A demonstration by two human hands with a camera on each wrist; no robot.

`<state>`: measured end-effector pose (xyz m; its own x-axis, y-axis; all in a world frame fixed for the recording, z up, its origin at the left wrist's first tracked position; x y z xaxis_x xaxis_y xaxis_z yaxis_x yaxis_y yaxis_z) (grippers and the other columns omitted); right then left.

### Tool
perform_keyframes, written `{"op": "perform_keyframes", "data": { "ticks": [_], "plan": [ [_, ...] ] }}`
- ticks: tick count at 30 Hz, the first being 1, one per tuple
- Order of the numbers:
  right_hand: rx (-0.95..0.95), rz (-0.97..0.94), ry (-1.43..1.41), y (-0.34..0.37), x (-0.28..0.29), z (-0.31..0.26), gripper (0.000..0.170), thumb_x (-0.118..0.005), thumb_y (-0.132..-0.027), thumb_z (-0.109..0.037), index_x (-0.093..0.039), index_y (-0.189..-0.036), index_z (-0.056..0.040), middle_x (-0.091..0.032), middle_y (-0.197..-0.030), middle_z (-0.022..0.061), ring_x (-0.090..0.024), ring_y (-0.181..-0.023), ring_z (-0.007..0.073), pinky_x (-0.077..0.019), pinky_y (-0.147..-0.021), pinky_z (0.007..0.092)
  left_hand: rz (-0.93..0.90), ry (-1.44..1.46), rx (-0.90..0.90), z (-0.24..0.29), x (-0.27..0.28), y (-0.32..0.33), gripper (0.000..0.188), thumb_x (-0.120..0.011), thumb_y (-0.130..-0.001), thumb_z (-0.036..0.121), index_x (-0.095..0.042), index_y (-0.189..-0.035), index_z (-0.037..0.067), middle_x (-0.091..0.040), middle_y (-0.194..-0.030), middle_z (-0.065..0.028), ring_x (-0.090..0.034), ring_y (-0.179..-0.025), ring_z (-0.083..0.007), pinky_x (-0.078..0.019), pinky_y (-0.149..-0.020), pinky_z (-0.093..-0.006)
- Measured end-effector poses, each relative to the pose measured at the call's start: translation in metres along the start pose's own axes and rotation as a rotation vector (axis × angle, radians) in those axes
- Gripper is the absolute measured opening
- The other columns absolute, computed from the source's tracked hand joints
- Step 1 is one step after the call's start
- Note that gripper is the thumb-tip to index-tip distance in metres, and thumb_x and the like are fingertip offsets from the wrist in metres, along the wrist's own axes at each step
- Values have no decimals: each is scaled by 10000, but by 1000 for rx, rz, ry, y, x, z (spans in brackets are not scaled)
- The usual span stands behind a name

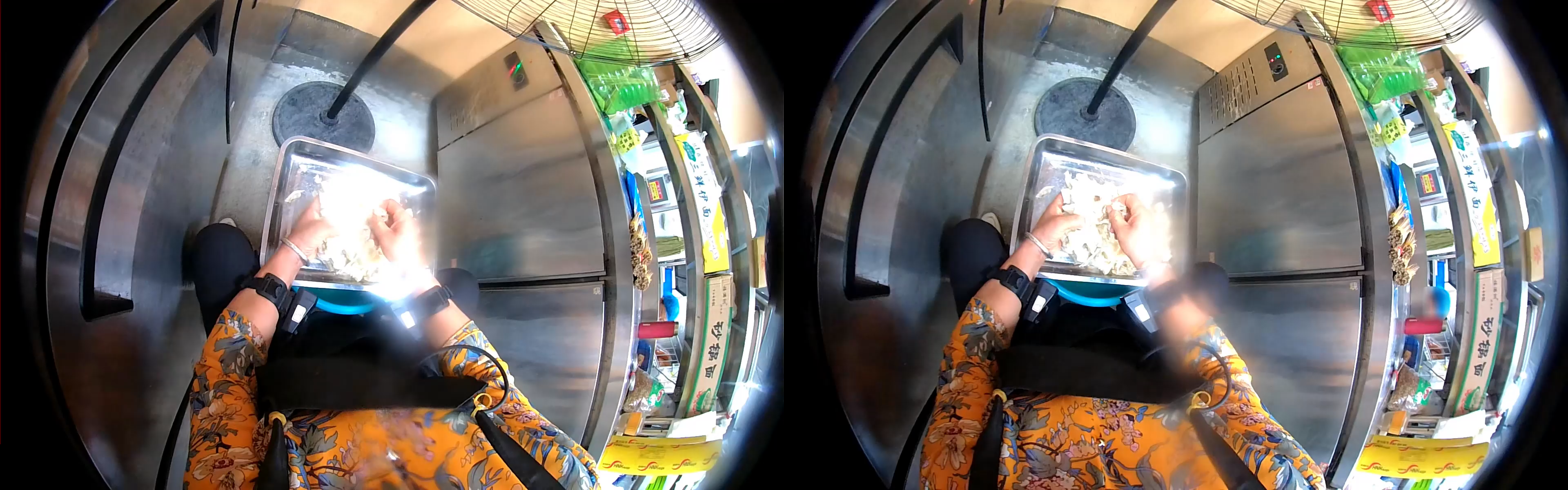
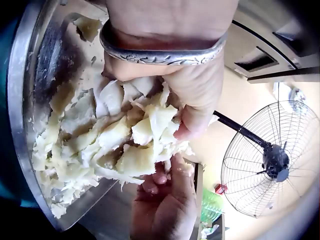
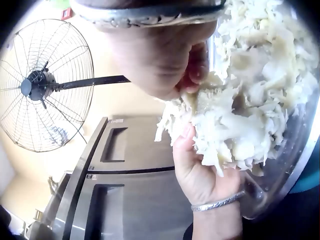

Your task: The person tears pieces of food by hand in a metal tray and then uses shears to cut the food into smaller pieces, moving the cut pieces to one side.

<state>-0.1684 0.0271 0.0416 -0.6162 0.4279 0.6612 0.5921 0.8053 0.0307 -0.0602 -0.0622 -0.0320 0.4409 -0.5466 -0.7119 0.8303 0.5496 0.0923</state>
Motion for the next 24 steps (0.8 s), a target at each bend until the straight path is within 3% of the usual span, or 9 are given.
{"op": "perform_keyframes", "data": {
  "ticks": [3,6,8,15,18,19,22,24],
  "plan": [
    [-174,-34,-341,1,-4,8,146,-590,-881,-199,-628,-920,-64,-600,-596,43,-566,-565,122,-441,-551,269,90,38,2,2,6,2,462,-638,-736,-3,-510,-1178,35,-615,-1033,-70,-626,-879,-140,-531,-716,-249],
    [-189,-24,-703,3,-16,10,148,-557,-906,-178,-628,-905,-49,-600,-598,24,-540,-526,92,-431,-541,239,141,74,-35,5,15,-2,431,-632,-738,-5,-521,-1153,36,-620,-1017,-73,-635,-859,-151,-536,-708,-257],
    [-71,30,-447,10,-5,-9,111,-544,-916,-123,-595,-866,-39,-548,-595,9,-501,-521,86,-417,-527,227,165,88,-47,7,18,-2,427,-631,-738,-7,-524,-1149,34,-621,-1017,-76,-637,-857,-157,-537,-708,-259],
    [24,147,-327,17,18,-25,115,-563,-896,-120,-595,-854,-18,-550,-579,19,-553,-535,105,-441,-527,250,201,46,-58,6,21,-2,430,-630,-727,-30,-530,-1140,34,-627,-998,-84,-643,-847,-177,-542,-701,-269],
    [44,296,-590,23,39,-33,138,-530,-912,-79,-557,-779,-56,-556,-632,26,-494,-504,83,-429,-499,225,199,-39,-93,-3,32,-8,487,-607,-728,-37,-476,-1191,36,-624,-994,-92,-642,-891,-185,-539,-714,-278],
    [124,338,-537,22,54,-36,144,-539,-901,-66,-552,-758,-70,-570,-667,32,-492,-506,75,-425,-484,219,203,-47,-68,-4,35,-8,497,-607,-725,-42,-471,-1197,36,-624,-1001,-95,-642,-895,-188,-539,-717,-283],
    [128,280,-764,14,69,-42,98,-586,-877,-90,-576,-781,-71,-603,-755,40,-521,-528,83,-442,-499,226,187,-45,3,-4,33,-7,518,-604,-721,-48,-457,-1211,37,-622,-1024,-102,-642,-900,-195,-538,-734,-297],
    [52,201,-283,-1,58,-14,43,-610,-859,-99,-606,-853,-57,-615,-792,46,-562,-583,105,-472,-548,243,153,-17,34,-4,26,-5,521,-600,-725,-41,-450,-1218,37,-621,-1039,-103,-642,-899,-197,-533,-755,-306]
  ]
}}
Point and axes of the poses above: each hand's wrist, its own y-axis away from the middle knuckle, its own x-axis out of the back of the hand, z = x × y, the point moved 9 cm from there along -y, towards the middle knuckle
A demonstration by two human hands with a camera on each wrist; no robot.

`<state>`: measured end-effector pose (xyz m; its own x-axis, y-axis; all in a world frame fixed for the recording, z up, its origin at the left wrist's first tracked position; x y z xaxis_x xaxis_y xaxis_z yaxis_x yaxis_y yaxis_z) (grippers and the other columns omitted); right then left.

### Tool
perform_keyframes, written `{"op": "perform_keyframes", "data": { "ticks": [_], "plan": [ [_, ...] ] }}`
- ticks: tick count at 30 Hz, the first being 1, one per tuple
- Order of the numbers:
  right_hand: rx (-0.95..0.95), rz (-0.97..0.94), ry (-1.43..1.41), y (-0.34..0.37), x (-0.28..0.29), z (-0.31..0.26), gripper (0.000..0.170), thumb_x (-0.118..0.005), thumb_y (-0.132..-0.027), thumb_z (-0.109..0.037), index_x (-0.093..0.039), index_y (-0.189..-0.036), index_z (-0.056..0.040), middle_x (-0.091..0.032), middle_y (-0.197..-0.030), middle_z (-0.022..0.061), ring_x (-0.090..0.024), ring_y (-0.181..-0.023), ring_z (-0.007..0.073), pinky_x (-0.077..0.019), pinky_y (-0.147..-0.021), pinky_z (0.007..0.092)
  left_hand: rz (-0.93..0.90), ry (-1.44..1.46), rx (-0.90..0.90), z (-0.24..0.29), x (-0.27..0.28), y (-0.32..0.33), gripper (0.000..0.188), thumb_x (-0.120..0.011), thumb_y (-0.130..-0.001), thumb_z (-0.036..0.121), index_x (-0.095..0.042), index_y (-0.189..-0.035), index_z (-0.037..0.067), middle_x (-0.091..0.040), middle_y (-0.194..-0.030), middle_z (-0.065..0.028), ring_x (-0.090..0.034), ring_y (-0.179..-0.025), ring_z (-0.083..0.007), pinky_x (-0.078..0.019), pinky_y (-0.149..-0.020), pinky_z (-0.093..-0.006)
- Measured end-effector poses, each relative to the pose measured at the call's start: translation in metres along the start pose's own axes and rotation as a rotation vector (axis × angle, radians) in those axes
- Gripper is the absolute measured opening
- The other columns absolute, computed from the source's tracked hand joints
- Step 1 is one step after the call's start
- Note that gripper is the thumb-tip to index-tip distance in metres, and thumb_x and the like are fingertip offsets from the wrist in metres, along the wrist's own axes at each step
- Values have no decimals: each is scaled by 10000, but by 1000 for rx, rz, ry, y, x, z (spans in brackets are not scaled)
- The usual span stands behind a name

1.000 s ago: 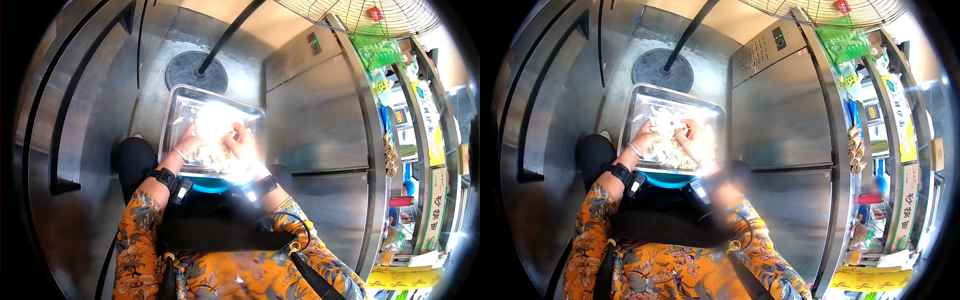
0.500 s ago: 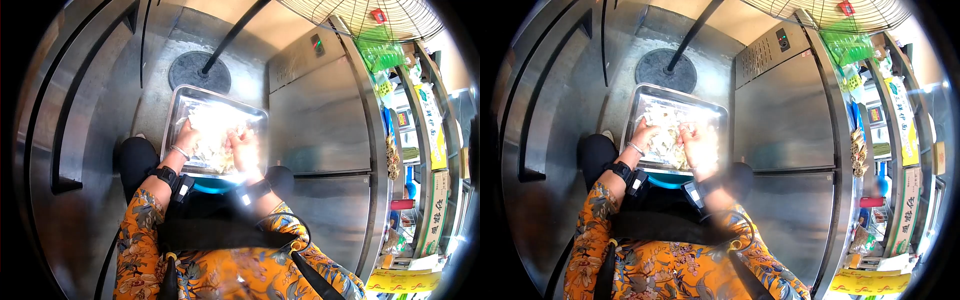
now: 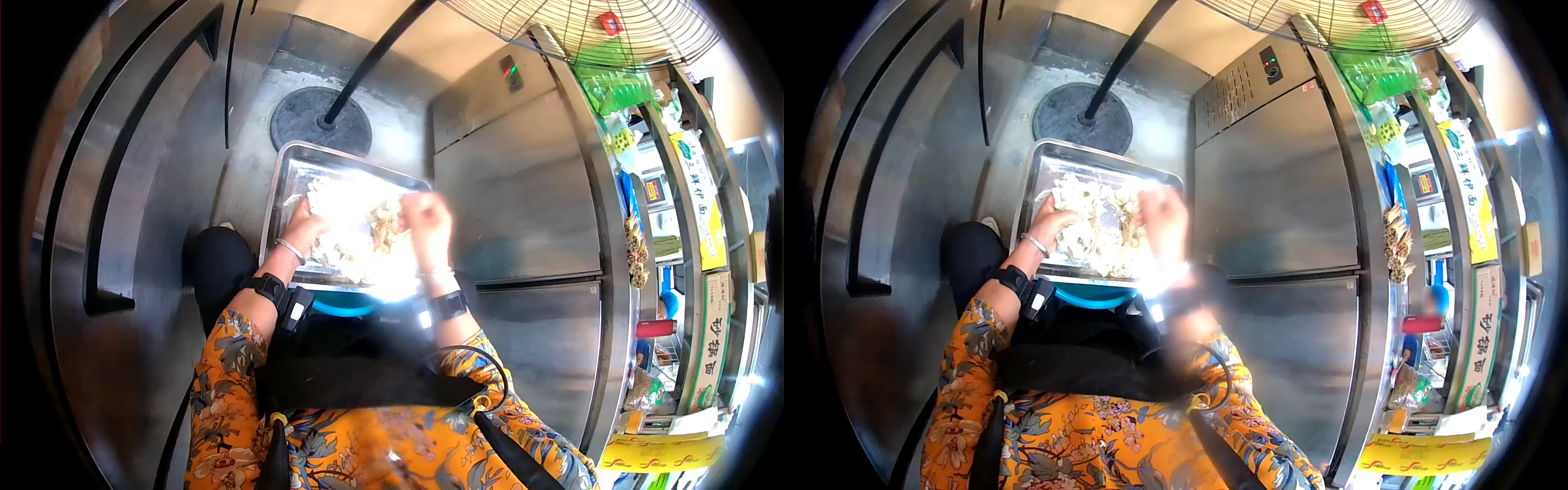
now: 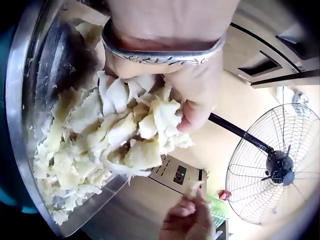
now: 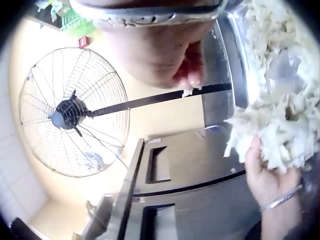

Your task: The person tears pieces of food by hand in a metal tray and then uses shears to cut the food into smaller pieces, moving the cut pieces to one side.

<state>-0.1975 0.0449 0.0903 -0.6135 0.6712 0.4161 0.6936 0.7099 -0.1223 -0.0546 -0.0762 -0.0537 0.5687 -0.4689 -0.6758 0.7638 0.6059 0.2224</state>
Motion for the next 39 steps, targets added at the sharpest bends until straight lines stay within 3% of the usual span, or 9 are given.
{"op": "perform_keyframes", "data": {
  "ticks": [2,5,12,18,24,30,33,36,39],
  "plan": [
    [89,-98,398,3,-12,6,236,-664,-821,-166,-637,-1027,-52,-643,-905,133,-637,-732,185,-513,-662,294,-48,6,22,-12,1,-3,528,-601,-728,-28,-445,-1228,39,-621,-1048,-101,-639,-909,-198,-526,-777,-310],
    [218,-153,286,9,-33,-7,259,-702,-794,-212,-654,-997,-58,-625,-1002,130,-634,-757,180,-513,-677,305,-149,29,46,-5,-15,5,555,-642,-705,-3,-466,-1229,47,-610,-1041,-71,-615,-902,-154,-514,-746,-268],
    [50,-292,363,3,-53,17,282,-663,-809,-333,-665,-980,-109,-651,-723,43,-630,-663,165,-485,-609,300,-247,-84,-32,7,-32,11,653,-659,-654,-62,-428,-1257,35,-577,-1114,-66,-581,-993,-152,-493,-826,-292],
    [-14,-246,432,2,-47,35,185,-649,-824,-277,-651,-888,-104,-632,-654,33,-611,-589,158,-471,-550,304,-259,-215,-130,4,-28,5,659,-720,-645,-3,-447,-1243,30,-548,-1103,-50,-541,-986,-128,-511,-763,-261],
    [-250,-293,39,11,-48,68,150,-660,-807,-132,-628,-943,-77,-586,-658,24,-593,-622,137,-467,-578,287,-277,-255,-146,2,-29,4,644,-715,-653,-4,-452,-1239,34,-550,-1079,-49,-535,-994,-133,-513,-744,-258],
    [491,-164,331,28,-54,-30,191,-658,-778,-85,-632,-964,-52,-577,-852,111,-606,-774,238,-484,-660,333,-336,-288,-60,-10,-25,-2,696,-757,-666,0,-409,-1268,21,-532,-1166,-49,-494,-1092,-129,-421,-926,-280],
    [187,-231,444,20,-54,-7,147,-637,-791,-89,-637,-932,-48,-596,-836,145,-604,-749,291,-484,-667,357,-333,-342,-121,-7,-27,1,629,-750,-659,19,-465,-1219,43,-539,-1129,-37,-502,-1069,-131,-440,-896,-284],
    [270,-154,526,17,-52,-6,130,-631,-806,-121,-636,-906,-39,-613,-771,155,-601,-689,302,-477,-636,371,-315,-380,-166,3,-35,10,597,-748,-647,26,-496,-1188,54,-539,-1122,-25,-500,-1066,-129,-443,-891,-285],
    [76,-151,477,16,-47,23,134,-592,-851,-152,-627,-898,-32,-611,-687,95,-585,-615,205,-467,-599,325,-337,-428,-191,18,-44,14,824,-793,-620,66,-355,-1317,38,-495,-1209,-87,-466,-1139,-176,-393,-965,-305]
  ]
}}
Point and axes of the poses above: each hand's wrist, its own y-axis away from the middle knuckle, its own x-axis out of the back of the hand, z = x × y, the point moved 9 cm from there along -y, towards the middle knuckle
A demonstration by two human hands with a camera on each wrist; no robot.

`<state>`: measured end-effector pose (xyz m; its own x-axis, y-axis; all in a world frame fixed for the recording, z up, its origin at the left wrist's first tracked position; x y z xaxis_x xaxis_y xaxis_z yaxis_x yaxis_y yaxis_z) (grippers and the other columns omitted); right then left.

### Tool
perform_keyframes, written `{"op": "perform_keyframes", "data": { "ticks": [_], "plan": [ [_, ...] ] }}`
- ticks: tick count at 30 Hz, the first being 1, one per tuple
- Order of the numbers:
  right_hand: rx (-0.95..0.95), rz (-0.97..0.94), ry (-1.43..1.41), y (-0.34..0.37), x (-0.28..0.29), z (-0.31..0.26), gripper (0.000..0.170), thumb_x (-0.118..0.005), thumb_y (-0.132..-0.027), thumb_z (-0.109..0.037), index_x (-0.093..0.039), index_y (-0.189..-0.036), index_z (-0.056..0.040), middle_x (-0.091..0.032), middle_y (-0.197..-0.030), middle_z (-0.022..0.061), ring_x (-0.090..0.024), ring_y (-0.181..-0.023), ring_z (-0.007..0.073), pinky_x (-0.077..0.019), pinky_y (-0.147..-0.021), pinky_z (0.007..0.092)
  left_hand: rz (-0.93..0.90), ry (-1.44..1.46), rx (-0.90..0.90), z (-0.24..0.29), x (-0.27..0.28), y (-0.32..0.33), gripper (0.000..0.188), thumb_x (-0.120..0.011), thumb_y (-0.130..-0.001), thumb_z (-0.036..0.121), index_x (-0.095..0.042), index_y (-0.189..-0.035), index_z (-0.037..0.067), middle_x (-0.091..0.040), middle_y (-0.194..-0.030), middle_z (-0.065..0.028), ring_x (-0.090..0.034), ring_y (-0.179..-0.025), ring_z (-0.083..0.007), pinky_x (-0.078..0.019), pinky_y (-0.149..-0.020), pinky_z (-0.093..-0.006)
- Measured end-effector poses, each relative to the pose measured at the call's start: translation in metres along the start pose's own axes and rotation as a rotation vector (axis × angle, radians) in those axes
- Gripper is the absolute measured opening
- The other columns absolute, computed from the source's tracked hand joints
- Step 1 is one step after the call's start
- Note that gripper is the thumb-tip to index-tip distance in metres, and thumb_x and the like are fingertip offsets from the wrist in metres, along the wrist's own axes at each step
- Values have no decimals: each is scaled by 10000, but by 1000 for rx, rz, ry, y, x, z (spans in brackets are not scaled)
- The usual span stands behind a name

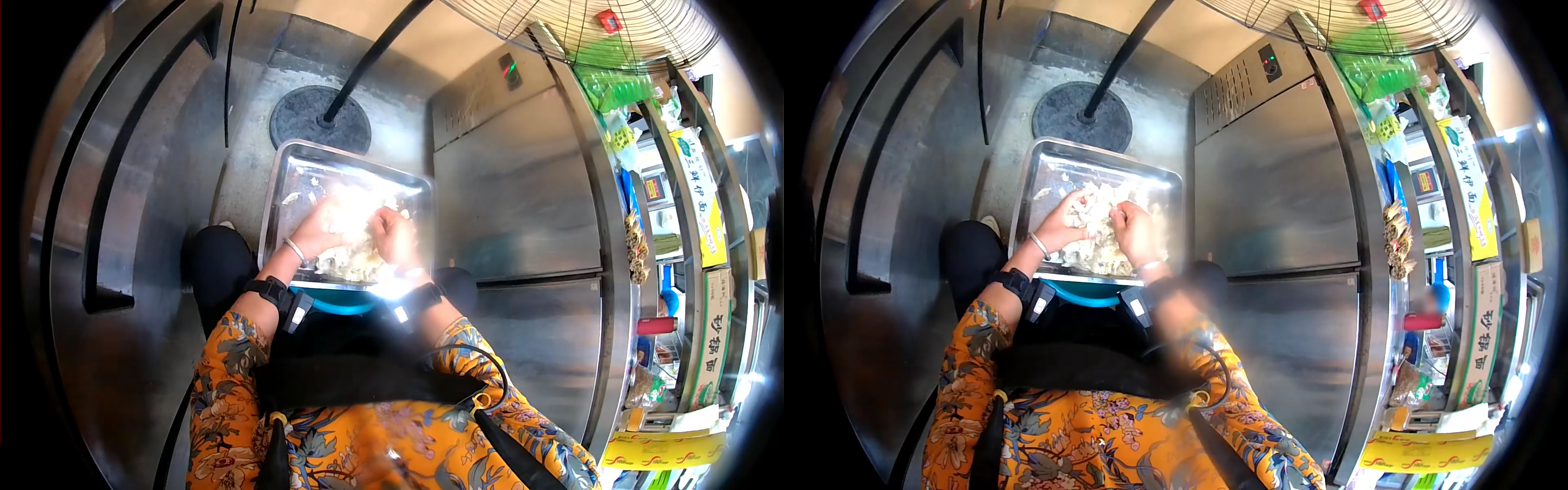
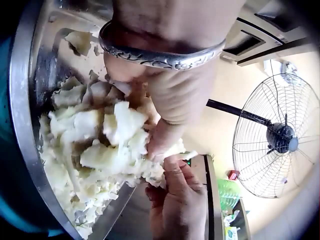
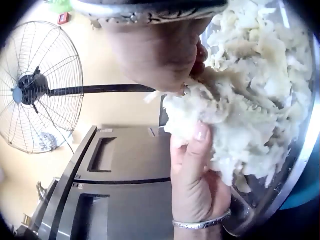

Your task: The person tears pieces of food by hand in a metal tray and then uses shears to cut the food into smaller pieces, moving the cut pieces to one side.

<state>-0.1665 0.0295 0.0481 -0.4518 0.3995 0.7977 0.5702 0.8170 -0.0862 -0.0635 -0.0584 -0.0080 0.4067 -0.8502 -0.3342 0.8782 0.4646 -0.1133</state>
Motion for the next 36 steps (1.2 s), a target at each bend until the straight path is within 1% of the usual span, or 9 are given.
{"op": "perform_keyframes", "data": {
  "ticks": [1,4,5,9,12,15,24,33,36],
  "plan": [
    [-23,30,-46,4,1,2,140,-593,-857,-161,-627,-893,-31,-611,-680,91,-580,-611,189,-464,-597,317,-13,-16,-6,7,0,0,941,-814,-608,85,-284,-1384,30,-474,-1250,-120,-450,-1174,-200,-369,-998,-315],
    [-92,87,-151,15,3,5,161,-596,-870,-180,-628,-877,-22,-608,-670,82,-565,-608,146,-459,-592,298,3,-713,2,26,-6,11,1035,-844,-532,138,-276,-1393,55,-447,-1275,-176,-441,-1204,-280,-358,-1022,-353],
    [-114,87,-162,17,4,5,167,-598,-871,-182,-628,-870,-17,-608,-674,81,-562,-614,135,-459,-593,293,5,-762,-44,13,-7,12,1086,-866,-481,197,-282,-1385,52,-444,-1266,-201,-440,-1199,-334,-362,-1024,-371],
    [21,66,-164,12,2,2,182,-639,-842,-188,-622,-855,-6,-609,-697,75,-560,-633,122,-459,-599,286,32,-794,-29,7,-7,17,975,-838,-499,193,-342,-1328,56,-457,-1227,-190,-452,-1165,-343,-391,-986,-375],
    [-57,7,-101,2,-3,14,226,-713,-763,-200,-616,-824,-5,-586,-724,120,-565,-632,203,-454,-592,325,63,-860,-39,16,-13,17,891,-813,-512,182,-373,-1277,56,-468,-1182,-181,-465,-1125,-355,-409,-953,-389],
    [-95,-35,5,0,2,3,267,-756,-706,-186,-602,-815,2,-567,-737,118,-543,-629,208,-454,-599,329,90,-902,-42,28,-17,17,848,-794,-519,165,-383,-1252,59,-473,-1141,-168,-472,-1088,-360,-415,-933,-402],
    [60,70,-115,5,6,-17,255,-740,-702,-111,-592,-883,-9,-529,-788,100,-515,-649,208,-449,-614,312,180,-1006,-194,36,-17,22,849,-780,-507,138,-386,-1257,72,-461,-1138,-145,-444,-1089,-363,-412,-924,-410],
    [68,-281,-12,-11,-8,2,250,-693,-763,-228,-622,-888,-24,-607,-712,178,-600,-626,302,-460,-582,383,137,-1152,-153,33,-28,21,814,-765,-525,131,-413,-1259,101,-456,-1144,-136,-444,-1087,-339,-410,-917,-412],
    [24,-77,-9,-2,-2,1,193,-682,-774,-189,-614,-856,-27,-595,-664,177,-590,-602,308,-457,-571,382,162,-1158,-135,34,-26,21,822,-768,-526,130,-415,-1268,111,-456,-1145,-131,-445,-1087,-332,-411,-907,-419]
  ]
}}
Point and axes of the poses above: each hand's wrist, its own y-axis away from the middle knuckle, its own x-axis out of the back of the hand, z = x × y, the point moved 9 cm from there along -y, towards the middle knuckle
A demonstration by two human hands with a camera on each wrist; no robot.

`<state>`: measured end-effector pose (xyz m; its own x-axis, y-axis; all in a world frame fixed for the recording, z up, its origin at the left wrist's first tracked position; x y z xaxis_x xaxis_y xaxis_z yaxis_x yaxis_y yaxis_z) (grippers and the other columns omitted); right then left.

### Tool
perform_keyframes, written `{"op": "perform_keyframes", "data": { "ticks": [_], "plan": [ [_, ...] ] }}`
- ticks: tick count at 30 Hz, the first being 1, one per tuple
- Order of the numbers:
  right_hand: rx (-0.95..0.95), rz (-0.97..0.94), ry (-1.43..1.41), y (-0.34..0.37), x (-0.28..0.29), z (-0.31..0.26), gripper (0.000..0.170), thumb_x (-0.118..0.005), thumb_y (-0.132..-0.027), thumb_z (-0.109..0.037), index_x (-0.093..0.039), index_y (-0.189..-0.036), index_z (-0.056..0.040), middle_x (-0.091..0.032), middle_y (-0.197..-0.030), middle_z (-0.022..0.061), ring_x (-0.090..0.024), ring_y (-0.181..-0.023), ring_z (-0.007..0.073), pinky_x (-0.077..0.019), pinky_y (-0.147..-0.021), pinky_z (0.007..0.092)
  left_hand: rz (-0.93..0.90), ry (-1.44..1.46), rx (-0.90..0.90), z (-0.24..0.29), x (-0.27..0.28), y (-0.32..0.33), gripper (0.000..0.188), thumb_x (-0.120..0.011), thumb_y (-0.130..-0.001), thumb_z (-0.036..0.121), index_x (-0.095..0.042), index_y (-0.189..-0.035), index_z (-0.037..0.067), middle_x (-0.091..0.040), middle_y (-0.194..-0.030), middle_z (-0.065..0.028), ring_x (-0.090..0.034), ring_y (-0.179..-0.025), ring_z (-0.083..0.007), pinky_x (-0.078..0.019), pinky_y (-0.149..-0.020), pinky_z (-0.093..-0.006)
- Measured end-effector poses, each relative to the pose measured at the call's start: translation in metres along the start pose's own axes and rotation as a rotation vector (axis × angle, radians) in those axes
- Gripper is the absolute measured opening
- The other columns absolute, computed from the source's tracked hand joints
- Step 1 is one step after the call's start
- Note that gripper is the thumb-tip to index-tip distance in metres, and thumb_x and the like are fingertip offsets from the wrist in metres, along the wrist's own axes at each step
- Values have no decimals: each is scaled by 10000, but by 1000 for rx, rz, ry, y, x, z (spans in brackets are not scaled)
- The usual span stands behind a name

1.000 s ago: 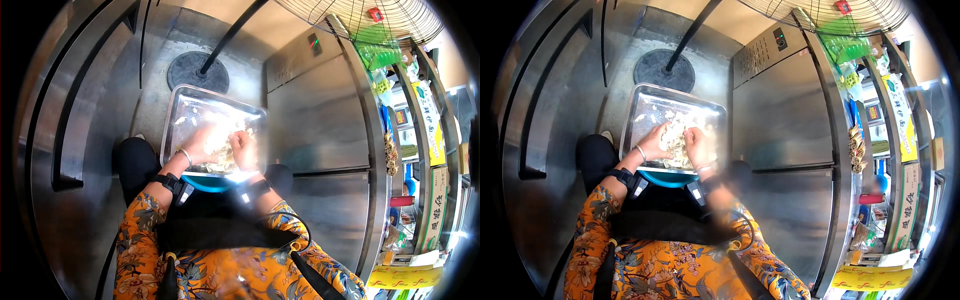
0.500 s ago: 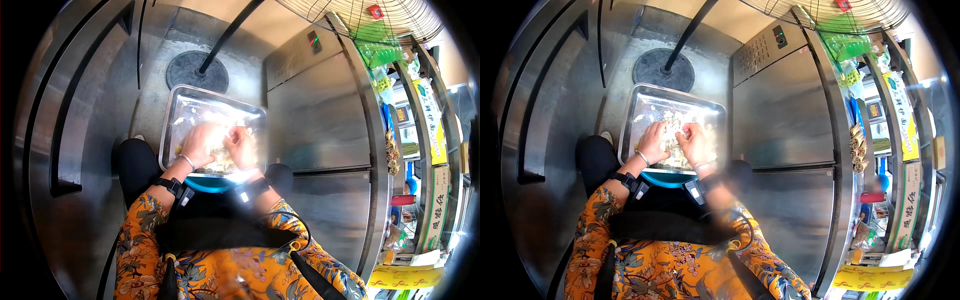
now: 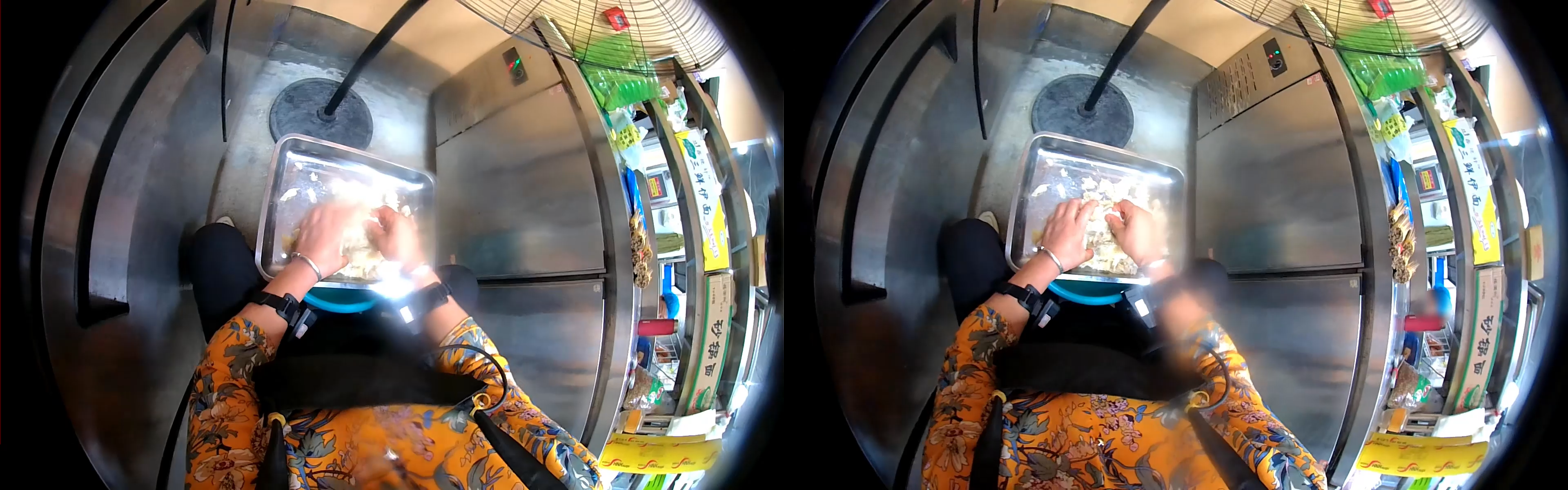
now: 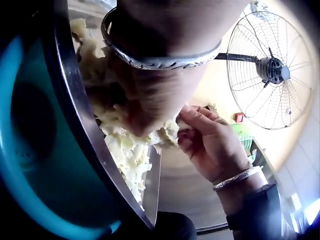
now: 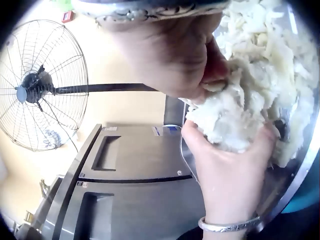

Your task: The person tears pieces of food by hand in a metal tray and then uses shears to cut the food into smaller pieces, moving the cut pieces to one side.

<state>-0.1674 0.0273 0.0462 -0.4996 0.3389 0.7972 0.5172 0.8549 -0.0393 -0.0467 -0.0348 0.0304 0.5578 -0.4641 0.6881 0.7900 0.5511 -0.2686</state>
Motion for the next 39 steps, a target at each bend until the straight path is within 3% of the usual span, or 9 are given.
{"op": "perform_keyframes", "data": {
  "ticks": [6,9,13,19,25,28,29,34,39],
  "plan": [
    [21,45,-164,14,2,-22,114,-637,-834,-131,-598,-862,-28,-595,-645,125,-581,-557,219,-453,-529,324,-1,-85,28,1,6,-2,852,-772,-523,94,-408,-1292,124,-453,-1180,-123,-431,-1117,-331,-395,-899,-435],
    [-246,-54,-508,18,-6,-16,120,-555,-901,-118,-596,-905,-5,-589,-701,23,-535,-576,90,-438,-531,229,30,-149,46,-5,9,-3,831,-757,-525,69,-435,-1286,145,-445,-1227,-116,-414,-1145,-325,-377,-912,-434],
    [-380,-37,-878,20,-20,13,98,-569,-898,-111,-583,-920,-16,-580,-770,33,-506,-543,96,-427,-502,222,-10,-145,38,2,19,-8,779,-738,-535,52,-475,-1261,149,-447,-1240,-111,-412,-1148,-323,-365,-929,-427],
    [-310,-245,-796,24,-30,36,128,-599,-880,-96,-609,-960,4,-600,-783,60,-541,-530,118,-446,-477,227,-46,-168,-33,6,8,-5,752,-708,-558,20,-484,-1262,161,-444,-1256,-113,-414,-1144,-325,-353,-949,-430],
    [-171,-339,-785,10,-30,91,292,-668,-838,-144,-585,-1092,-26,-623,-887,71,-611,-744,126,-499,-646,246,35,-92,-348,20,-9,4,703,-680,-588,-50,-516,-1225,198,-455,-1260,-85,-428,-1169,-323,-324,-1004,-457],
    [-217,-413,-819,13,-38,88,376,-696,-813,-152,-556,-1138,-27,-619,-926,80,-585,-825,113,-482,-720,260,104,-128,-434,42,-5,2,488,-598,-686,11,-594,-1125,225,-562,-1156,-89,-494,-1097,-329,-363,-925,-428],
    [-216,-429,-800,11,-47,94,379,-697,-811,-149,-554,-1140,-26,-618,-933,78,-581,-832,114,-479,-730,262,22,-168,-376,36,-14,2,638,-696,-580,-17,-577,-1164,209,-479,-1246,-90,-423,-1184,-327,-319,-1026,-471],
    [123,-161,-706,-1,-38,89,241,-641,-806,-115,-611,-1014,2,-633,-924,77,-578,-858,145,-476,-765,307,32,-407,-188,35,-11,7,505,-707,-616,53,-620,-1098,173,-499,-1189,-103,-469,-1095,-311,-382,-921,-408],
    [84,-204,-739,-12,-40,83,232,-637,-774,-130,-621,-970,-8,-651,-889,104,-615,-810,202,-486,-741,331,-24,-331,-115,65,-13,-5,471,-746,-634,97,-606,-1083,103,-530,-1099,-107,-503,-976,-302,-430,-847,-370]
  ]
}}
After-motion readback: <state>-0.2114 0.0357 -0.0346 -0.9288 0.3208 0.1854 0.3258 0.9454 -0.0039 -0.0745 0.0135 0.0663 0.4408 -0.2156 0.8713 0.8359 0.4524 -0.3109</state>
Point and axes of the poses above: each hand's wrist, its own y-axis away from the middle knuckle, its own x-axis out of the back of the hand, z = x × y, the point moved 9 cm from there along -y, towards the middle knuckle
